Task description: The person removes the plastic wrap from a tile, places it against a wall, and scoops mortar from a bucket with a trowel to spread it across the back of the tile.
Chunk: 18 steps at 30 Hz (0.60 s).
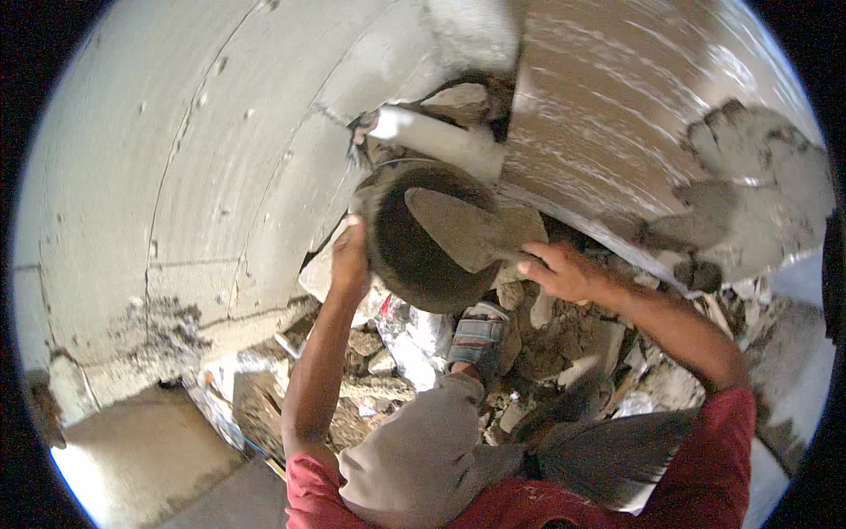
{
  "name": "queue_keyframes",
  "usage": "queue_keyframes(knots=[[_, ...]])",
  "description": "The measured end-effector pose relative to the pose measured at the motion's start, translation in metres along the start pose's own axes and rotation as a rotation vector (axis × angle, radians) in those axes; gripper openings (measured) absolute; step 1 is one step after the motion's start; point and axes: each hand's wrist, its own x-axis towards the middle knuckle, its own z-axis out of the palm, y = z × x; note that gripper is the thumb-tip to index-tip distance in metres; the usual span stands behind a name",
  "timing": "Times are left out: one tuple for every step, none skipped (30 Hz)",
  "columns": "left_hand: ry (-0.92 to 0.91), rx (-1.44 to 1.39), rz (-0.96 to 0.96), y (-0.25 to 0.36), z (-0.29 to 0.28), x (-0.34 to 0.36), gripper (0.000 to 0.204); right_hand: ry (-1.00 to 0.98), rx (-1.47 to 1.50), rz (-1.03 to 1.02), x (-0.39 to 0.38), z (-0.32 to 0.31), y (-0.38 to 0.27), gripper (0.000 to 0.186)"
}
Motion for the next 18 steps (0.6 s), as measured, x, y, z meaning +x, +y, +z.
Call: queue_keyframes(knots=[[0.024, -0.109, -0.030, -0.003, 0.018, 0.000, 0.044, 0.065, 0.010, -0.085, 0.013, 0.017, 0.009, 0.054], [0.046, 0.021, -0.018, -0.011, 0.014, 0.000, 0.042, 0.034, 0.009, -0.107, 0.018, 0.024, -0.003, 0.054], [0.010, -0.040, -0.004, -0.016, 0.009, 0.006, 0.042, -0.022, 0.151, -0.049, 0.020, 0.029, -0.016, 0.055], [-0.046, -0.106, 0.010, -0.017, 0.013, 0.012, 0.041, -0.066, 0.286, 0.031, 0.019, 0.029, -0.020, 0.056], [-0.038, -0.110, 0.003, -0.017, 0.013, 0.012, 0.041, -0.134, 0.372, 0.050, 0.019, 0.032, -0.016, 0.057], [-0.040, -0.152, -0.002, -0.016, 0.013, 0.012, 0.042, -0.141, 0.373, 0.053, 0.013, 0.033, -0.012, 0.057], [-0.052, -0.191, -0.005, -0.010, 0.018, 0.014, 0.044, -0.085, 0.331, 0.022, 0.003, 0.032, -0.007, 0.048], [-0.063, -0.187, -0.003, -0.001, 0.022, 0.014, 0.044, -0.046, 0.311, 0.008, -0.001, 0.030, -0.003, 0.043], [-0.019, -0.159, -0.020, 0.007, 0.025, 0.011, 0.046, -0.010, 0.292, -0.005, -0.005, 0.027, 0.002, 0.039], [0.022, -0.134, -0.039, 0.012, 0.027, 0.010, 0.048, -0.057, 0.329, 0.068, -0.009, 0.023, 0.005, 0.040], [-0.005, -0.124, 0.007, 0.006, 0.021, 0.017, 0.052, -0.103, 0.367, 0.142, -0.011, 0.019, 0.007, 0.042], [-0.021, -0.122, 0.005, 0.004, 0.021, 0.024, 0.052, -0.091, 0.370, 0.151, -0.011, 0.019, 0.011, 0.042], [-0.021, -0.200, -0.038, 0.005, 0.023, 0.028, 0.053, -0.100, 0.379, 0.182, -0.013, 0.021, 0.014, 0.042], [-0.019, -0.279, -0.083, 0.005, 0.024, 0.031, 0.054, -0.111, 0.387, 0.213, -0.014, 0.024, 0.018, 0.043], [-0.028, -0.270, -0.084, -0.003, 0.024, 0.036, 0.053, -0.107, 0.392, 0.222, -0.014, 0.033, 0.032, 0.043], [-0.043, -0.270, -0.088, -0.002, 0.031, 0.038, 0.053, -0.046, 0.281, 0.124, -0.015, 0.043, 0.055, 0.044], [-0.039, -0.232, -0.089, -0.002, 0.037, 0.036, 0.052, 0.007, 0.171, 0.024, -0.017, 0.045, 0.064, 0.046], [-0.036, -0.194, -0.090, -0.001, 0.041, 0.035, 0.051, 0.010, 0.173, 0.031, -0.024, 0.042, 0.071, 0.046]])
